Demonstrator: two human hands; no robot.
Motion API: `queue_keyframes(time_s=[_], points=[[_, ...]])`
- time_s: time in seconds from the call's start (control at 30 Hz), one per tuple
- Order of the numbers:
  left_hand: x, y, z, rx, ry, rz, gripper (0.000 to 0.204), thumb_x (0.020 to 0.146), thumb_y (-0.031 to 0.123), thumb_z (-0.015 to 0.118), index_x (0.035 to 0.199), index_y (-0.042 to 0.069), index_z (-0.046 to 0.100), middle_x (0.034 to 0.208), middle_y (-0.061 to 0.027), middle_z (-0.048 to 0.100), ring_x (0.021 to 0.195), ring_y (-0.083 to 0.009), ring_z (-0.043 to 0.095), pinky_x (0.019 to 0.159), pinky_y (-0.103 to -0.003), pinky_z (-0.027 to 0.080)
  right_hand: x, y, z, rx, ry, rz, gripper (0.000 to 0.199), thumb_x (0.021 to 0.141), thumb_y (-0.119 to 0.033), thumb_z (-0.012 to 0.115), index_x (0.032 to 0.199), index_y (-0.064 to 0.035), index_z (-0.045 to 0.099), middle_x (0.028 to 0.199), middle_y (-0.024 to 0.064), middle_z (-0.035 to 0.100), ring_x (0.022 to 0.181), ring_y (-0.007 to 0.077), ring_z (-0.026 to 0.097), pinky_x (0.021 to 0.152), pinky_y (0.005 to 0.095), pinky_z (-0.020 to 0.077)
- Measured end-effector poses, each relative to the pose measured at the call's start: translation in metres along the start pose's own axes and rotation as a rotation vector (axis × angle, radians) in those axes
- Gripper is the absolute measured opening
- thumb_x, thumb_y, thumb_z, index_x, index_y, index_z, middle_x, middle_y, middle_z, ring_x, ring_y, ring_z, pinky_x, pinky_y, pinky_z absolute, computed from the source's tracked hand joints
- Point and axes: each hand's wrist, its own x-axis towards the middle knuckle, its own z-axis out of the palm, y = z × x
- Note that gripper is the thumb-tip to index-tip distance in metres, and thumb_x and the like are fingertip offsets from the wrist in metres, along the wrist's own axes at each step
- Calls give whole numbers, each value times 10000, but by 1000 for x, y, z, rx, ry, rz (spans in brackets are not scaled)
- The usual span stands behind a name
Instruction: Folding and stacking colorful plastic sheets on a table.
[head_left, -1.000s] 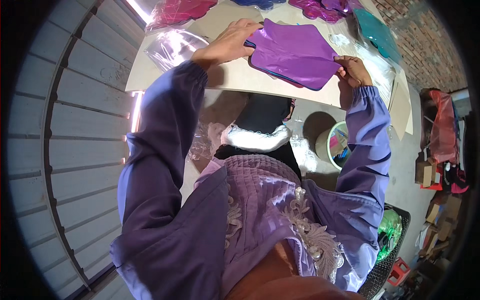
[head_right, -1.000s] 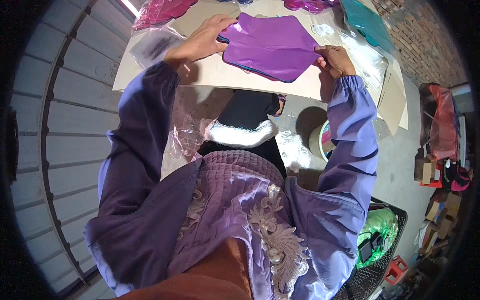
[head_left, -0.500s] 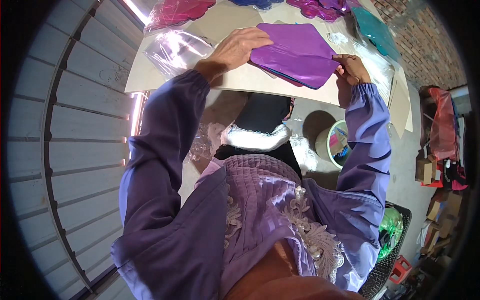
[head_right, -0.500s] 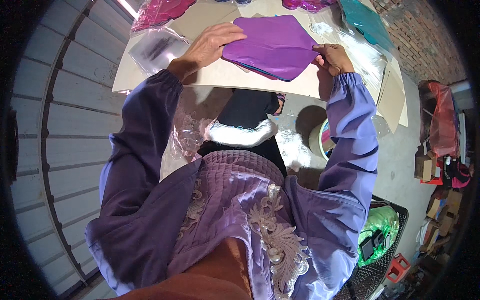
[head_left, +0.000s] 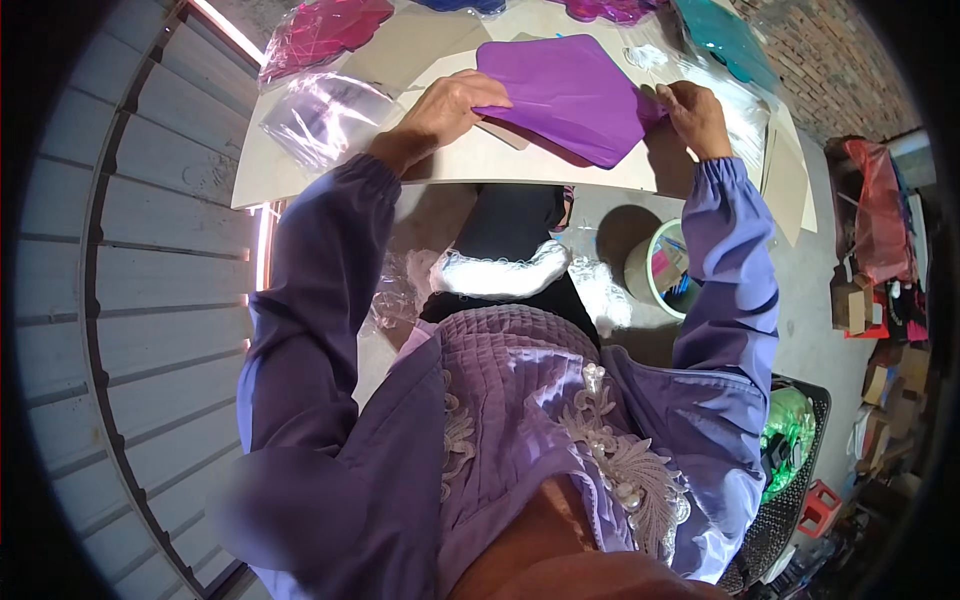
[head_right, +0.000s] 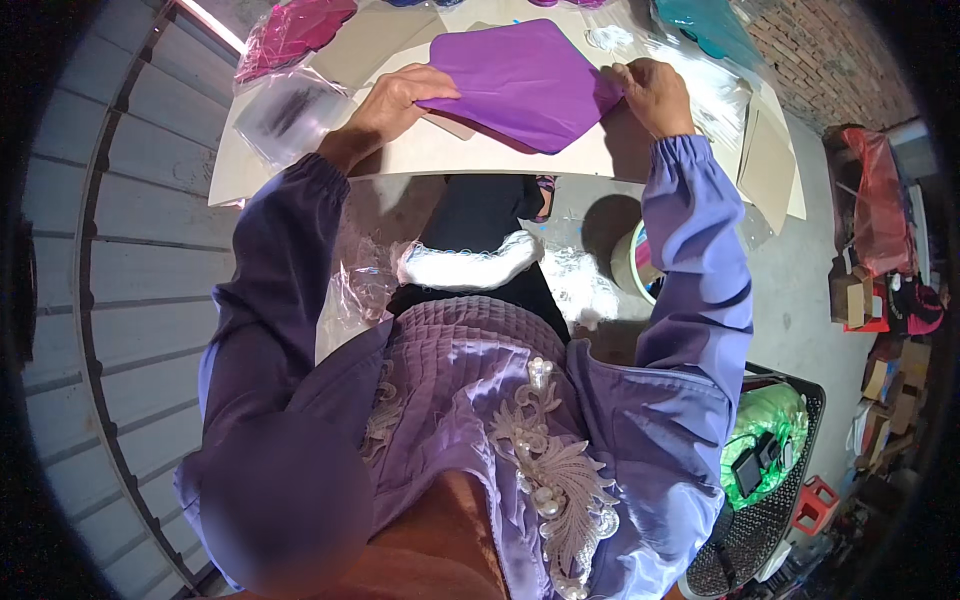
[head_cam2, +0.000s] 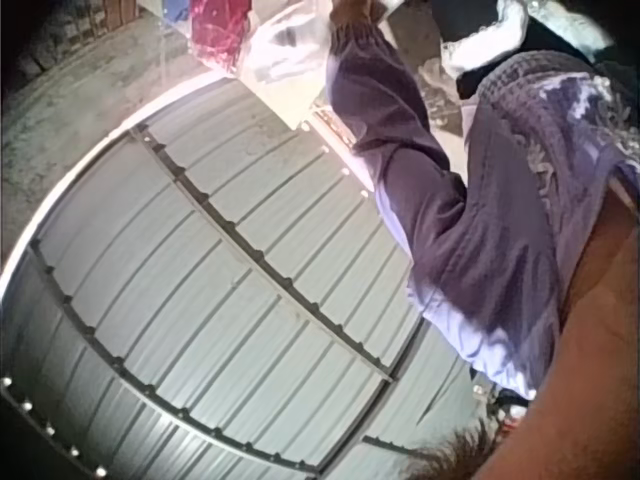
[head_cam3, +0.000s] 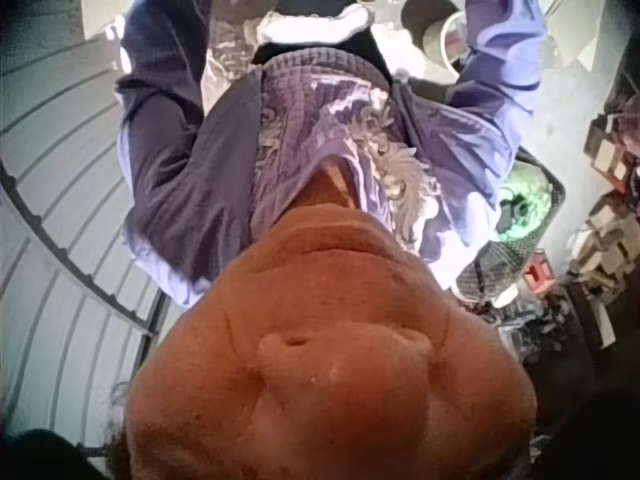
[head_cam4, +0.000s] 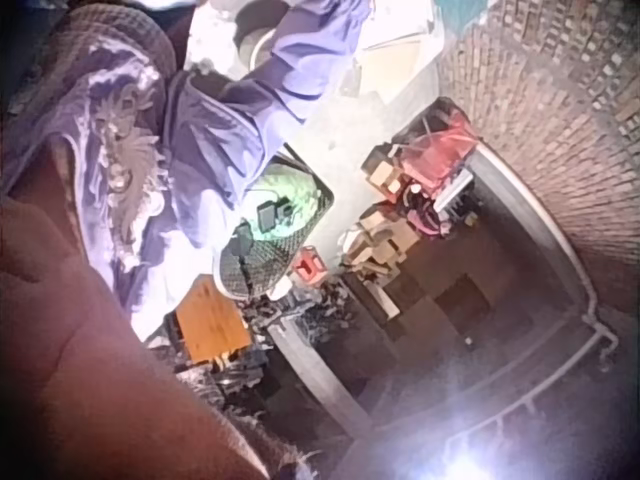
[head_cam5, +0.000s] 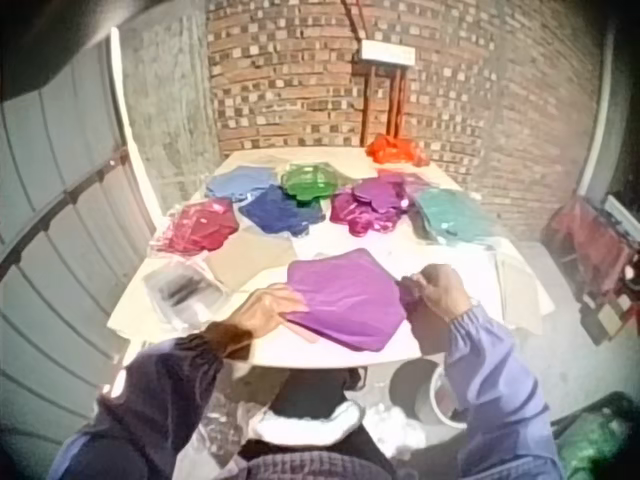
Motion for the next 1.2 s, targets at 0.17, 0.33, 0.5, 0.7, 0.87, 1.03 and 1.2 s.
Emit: queue_keyframes(time_s=[0.17, 0.33, 0.5, 0.7, 0.87, 1.03, 1.2], points=[[14, -24, -5, -74, -26, -65, 313, 758, -104, 639, 1011, 59, 722, 1034, -113, 685, 1006, -273, 636, 915, -347, 513, -19, -18, 0, -208, 75, -540, 240, 846, -84, 635, 1076, -23, 670, 955, 106, 677, 903, 243, 618, 868, 336, 480], [31, -20, -12, -102, -56, -122, 290, 769, -89, 652, 1009, 57, 723, 1024, -105, 686, 997, -256, 640, 909, -343, 514, -25, -11, 18, -215, 25, -568, 315, 768, -40, 671, 1083, -43, 678, 1062, 119, 654, 1095, 259, 554, 993, 367, 407], [37, -3, -20, -205, -69, -235, 218, 820, -30, 654, 1014, 44, 720, 1016, -97, 689, 953, -230, 644, 864, -310, 511, -18, 3, 18, -137, -3, -463, 212, 782, -39, 692, 994, -26, 690, 963, 108, 665, 995, 247, 582, 927, 364, 436], [37, 11, -21, -242, 3, -562, 206, 858, 97, 673, 1042, 3, 688, 983, -110, 694, 869, -168, 640, 807, -290, 496, -20, 1, 17, -9, 106, -373, 110, 825, -88, 708, 813, 3, 647, 762, 87, 621, 783, 197, 555, 768, 334, 430], [38, 5, -18, -363, 65, -603, 294, 825, 137, 701, 1092, 20, 666, 921, -113, 694, 838, -175, 636, 797, -290, 488, -18, -1, 15, -21, 55, -337, 193, 859, -139, 682, 766, 13, 607, 661, 107, 564, 656, 182, 515, 656, 318, 416], [40, 8, -20, -527, 10, -649, 259, 854, 132, 673, 1078, 6, 650, 870, -69, 671, 806, -115, 596, 773, -275, 476, -13, 6, 19, -133, 123, -322, 254, 882, -186, 657, 761, 29, 597, 608, 130, 538, 579, 206, 490, 591, 343, 411], [44, 2, -20, -473, 15, -682, 231, 847, 201, 673, 959, -1, 658, 752, -52, 621, 715, -115, 561, 684, -290, 458, -13, 3, 20, -227, 207, -315, 256, 879, -207, 660, 791, 31, 630, 614, 156, 566, 553, 230, 514, 572, 364, 420]])
